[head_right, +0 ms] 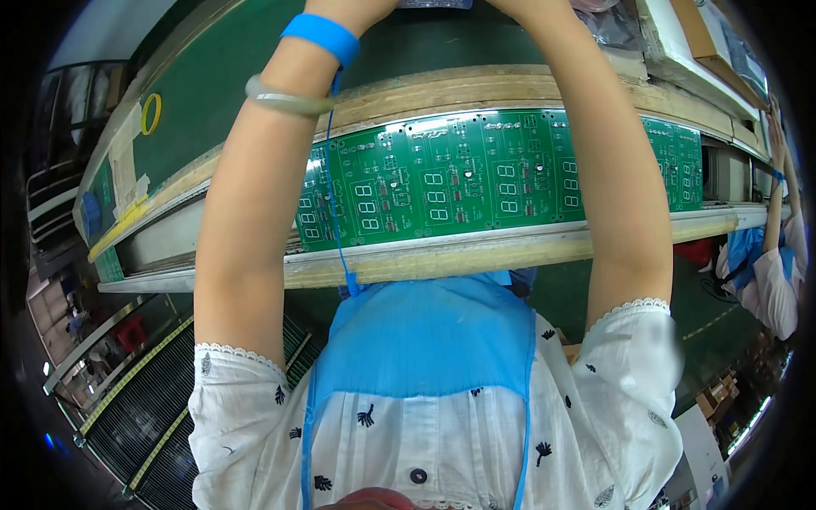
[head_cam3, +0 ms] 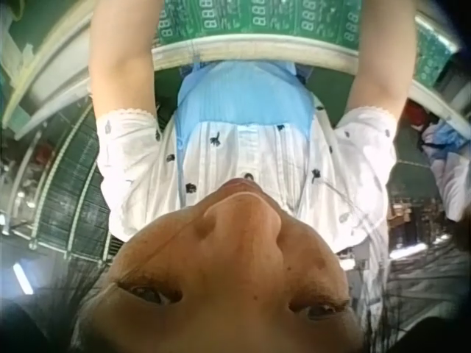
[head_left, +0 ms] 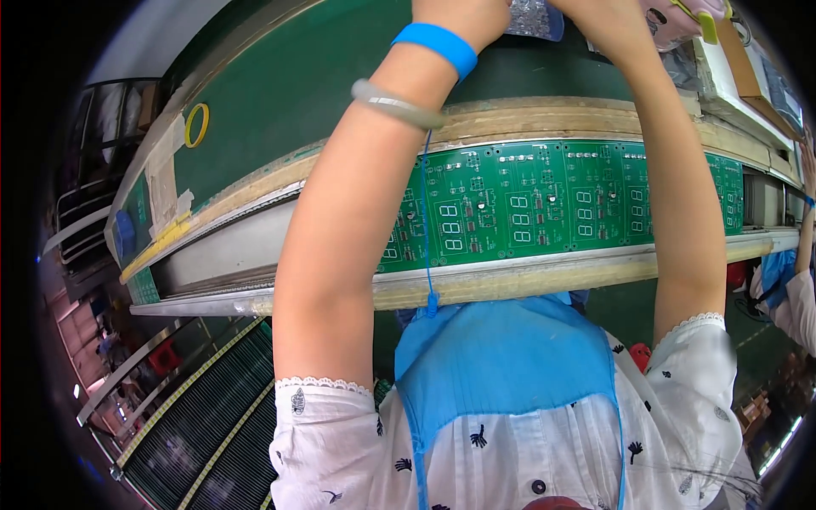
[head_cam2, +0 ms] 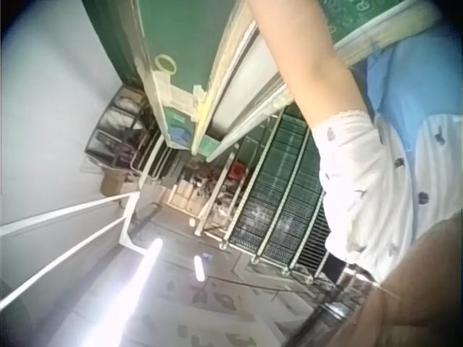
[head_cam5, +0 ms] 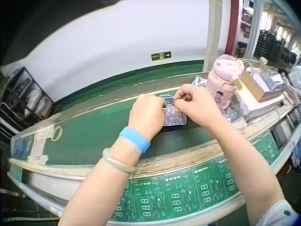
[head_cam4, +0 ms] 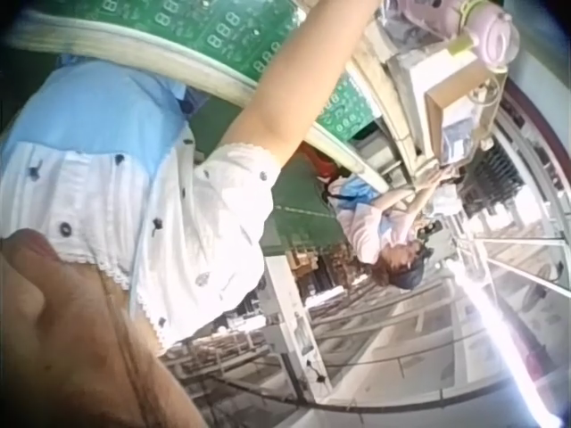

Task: Insert small electronic components into a green printed circuit board on an assembly line.

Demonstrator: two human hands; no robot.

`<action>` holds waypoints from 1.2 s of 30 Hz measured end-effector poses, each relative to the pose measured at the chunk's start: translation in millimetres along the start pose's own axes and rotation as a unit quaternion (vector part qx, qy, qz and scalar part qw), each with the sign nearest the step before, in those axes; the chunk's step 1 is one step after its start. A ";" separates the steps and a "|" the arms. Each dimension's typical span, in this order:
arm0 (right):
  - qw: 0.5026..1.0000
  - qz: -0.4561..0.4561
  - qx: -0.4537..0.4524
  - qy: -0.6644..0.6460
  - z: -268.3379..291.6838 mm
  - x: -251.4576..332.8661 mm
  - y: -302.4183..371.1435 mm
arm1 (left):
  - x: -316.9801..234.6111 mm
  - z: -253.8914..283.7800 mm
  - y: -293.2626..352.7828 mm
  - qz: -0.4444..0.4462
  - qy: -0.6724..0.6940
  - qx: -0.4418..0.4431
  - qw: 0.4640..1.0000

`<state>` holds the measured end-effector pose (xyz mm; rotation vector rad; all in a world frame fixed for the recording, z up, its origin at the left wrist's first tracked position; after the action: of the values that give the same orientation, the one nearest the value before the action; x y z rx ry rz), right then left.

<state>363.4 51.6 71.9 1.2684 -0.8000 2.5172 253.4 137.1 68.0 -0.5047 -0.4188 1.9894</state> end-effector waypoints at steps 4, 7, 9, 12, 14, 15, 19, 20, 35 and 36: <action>0.966 -0.142 -0.013 -0.216 15.8 -15.3 25.8 | -14.3 -10.3 -7.8 0.000 -0.098 0.091 0.991; 0.954 -0.106 -0.018 -0.279 12.1 -6.5 36.0 | 4.9 -19.3 -3.1 -0.003 -0.094 0.012 0.995; 0.929 -0.144 -0.023 -0.341 12.3 -3.7 50.4 | 2.5 -19.7 -2.8 0.000 -0.066 -0.004 0.998; 0.927 -0.143 -0.004 -0.347 4.1 7.8 66.2 | 0.0 -13.4 -6.3 0.031 -0.001 -0.006 0.999; 0.920 -0.135 -0.017 -0.369 -2.5 9.1 77.4 | 1.3 -5.8 -6.2 0.060 0.040 0.008 0.997; 0.938 -0.106 0.023 -0.329 -8.4 13.5 81.5 | 4.1 0.9 -4.2 0.059 0.093 -0.008 0.994; 0.938 -0.093 0.097 -0.320 -41.0 35.6 97.9 | 38.7 14.1 19.8 0.179 0.376 0.033 0.909; 0.928 -0.114 0.105 -0.338 -46.6 33.9 103.1 | 38.8 19.1 25.3 0.177 0.379 0.032 0.908; 0.869 -0.209 0.144 -0.425 -97.6 50.7 131.9 | 67.8 74.6 179.5 0.255 0.527 0.064 0.808; 0.874 -0.203 0.146 -0.416 -99.2 52.5 132.3 | 68.7 74.1 185.5 0.260 0.528 0.070 0.805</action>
<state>209.5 -6.1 16.3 2.3844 -0.2051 1.7431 47.6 111.2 27.9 -1.6303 0.6291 1.8475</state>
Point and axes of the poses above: each hand's wrist, its own y-axis away from the middle knuckle, its own z-axis out of the back of the hand, x = y × z, the point moved 7 cm from there along -y, towards the middle knuckle, and after that the axes turned 11 degrees about -y, right-handed, at the moved point
